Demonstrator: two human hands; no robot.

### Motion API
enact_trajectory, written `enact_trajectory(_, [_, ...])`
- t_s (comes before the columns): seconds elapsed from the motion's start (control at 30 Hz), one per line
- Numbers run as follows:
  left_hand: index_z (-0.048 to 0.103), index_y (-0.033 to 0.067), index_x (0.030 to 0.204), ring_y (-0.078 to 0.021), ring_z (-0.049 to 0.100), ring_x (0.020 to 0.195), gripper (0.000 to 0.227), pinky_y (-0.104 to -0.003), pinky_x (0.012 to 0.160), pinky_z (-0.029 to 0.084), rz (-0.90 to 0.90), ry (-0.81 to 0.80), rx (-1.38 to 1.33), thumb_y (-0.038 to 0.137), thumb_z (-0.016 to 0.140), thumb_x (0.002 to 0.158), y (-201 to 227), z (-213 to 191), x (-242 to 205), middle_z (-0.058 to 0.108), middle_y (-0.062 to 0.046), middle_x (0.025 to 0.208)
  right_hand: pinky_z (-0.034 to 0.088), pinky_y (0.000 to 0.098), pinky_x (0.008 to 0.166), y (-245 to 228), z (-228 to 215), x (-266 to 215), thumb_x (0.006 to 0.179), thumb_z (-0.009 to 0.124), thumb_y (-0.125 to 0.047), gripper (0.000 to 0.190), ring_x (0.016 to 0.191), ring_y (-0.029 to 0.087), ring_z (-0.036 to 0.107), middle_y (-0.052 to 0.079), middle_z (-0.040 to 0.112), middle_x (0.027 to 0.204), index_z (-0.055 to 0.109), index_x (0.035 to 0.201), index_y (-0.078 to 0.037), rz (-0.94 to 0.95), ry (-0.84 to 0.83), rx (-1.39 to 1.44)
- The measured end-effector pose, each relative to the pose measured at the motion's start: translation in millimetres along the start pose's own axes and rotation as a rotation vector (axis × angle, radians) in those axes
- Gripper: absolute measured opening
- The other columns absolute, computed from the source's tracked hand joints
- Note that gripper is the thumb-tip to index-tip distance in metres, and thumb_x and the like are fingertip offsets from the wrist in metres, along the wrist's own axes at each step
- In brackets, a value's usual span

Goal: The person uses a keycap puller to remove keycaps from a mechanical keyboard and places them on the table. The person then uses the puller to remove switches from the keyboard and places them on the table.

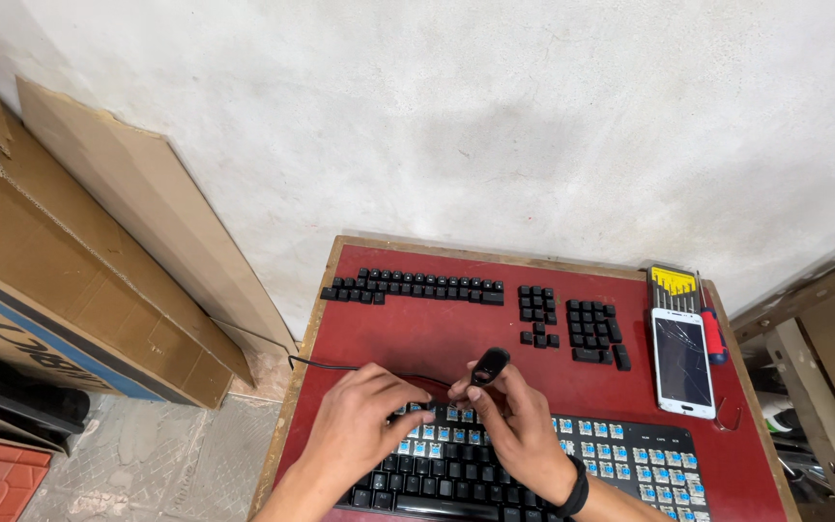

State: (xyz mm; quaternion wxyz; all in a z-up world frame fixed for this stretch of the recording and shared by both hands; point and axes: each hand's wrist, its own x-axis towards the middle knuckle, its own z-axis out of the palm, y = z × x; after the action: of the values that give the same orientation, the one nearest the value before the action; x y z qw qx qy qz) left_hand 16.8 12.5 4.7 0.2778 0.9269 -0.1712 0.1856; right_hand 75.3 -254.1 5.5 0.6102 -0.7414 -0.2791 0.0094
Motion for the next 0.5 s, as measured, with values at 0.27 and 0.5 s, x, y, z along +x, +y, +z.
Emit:
enact_trajectory(0.27, [0.092, 0.028, 0.118, -0.0241, 0.079, 0.106, 0.022, -0.05, 0.089, 0.066, -0.132, -0.066, 0.258, 0.047, 0.088, 0.106, -38.6, -15.9, 24.7, 0.092, 0.008, 0.115, 0.084, 0.0402, 0.095, 1.5, -1.8, -1.9, 0.12, 0.065, -0.027, 0.032, 0.108, 0.025, 0.096, 0.008, 0.095, 0.117, 0.071, 0.145, -0.006, -0.006, -0.028, 0.016])
enact_trajectory(0.5, [0.088, 0.0251, 0.107, -0.0319, 0.074, 0.111, 0.014, -0.053, 0.093, 0.062, -0.233, -0.189, 0.34, 0.038, 0.092, 0.103, -86.7, 4.6, 61.6, 0.09, 0.004, 0.107, 0.082, 0.0391, 0.097, -6.2, -3.1, -3.0, 0.122, 0.065, -0.027, 0.03, 0.109, 0.024, 0.094, 0.007, 0.094, 0.12, 0.073, 0.143, -0.008, -0.05, -0.056, 0.029])
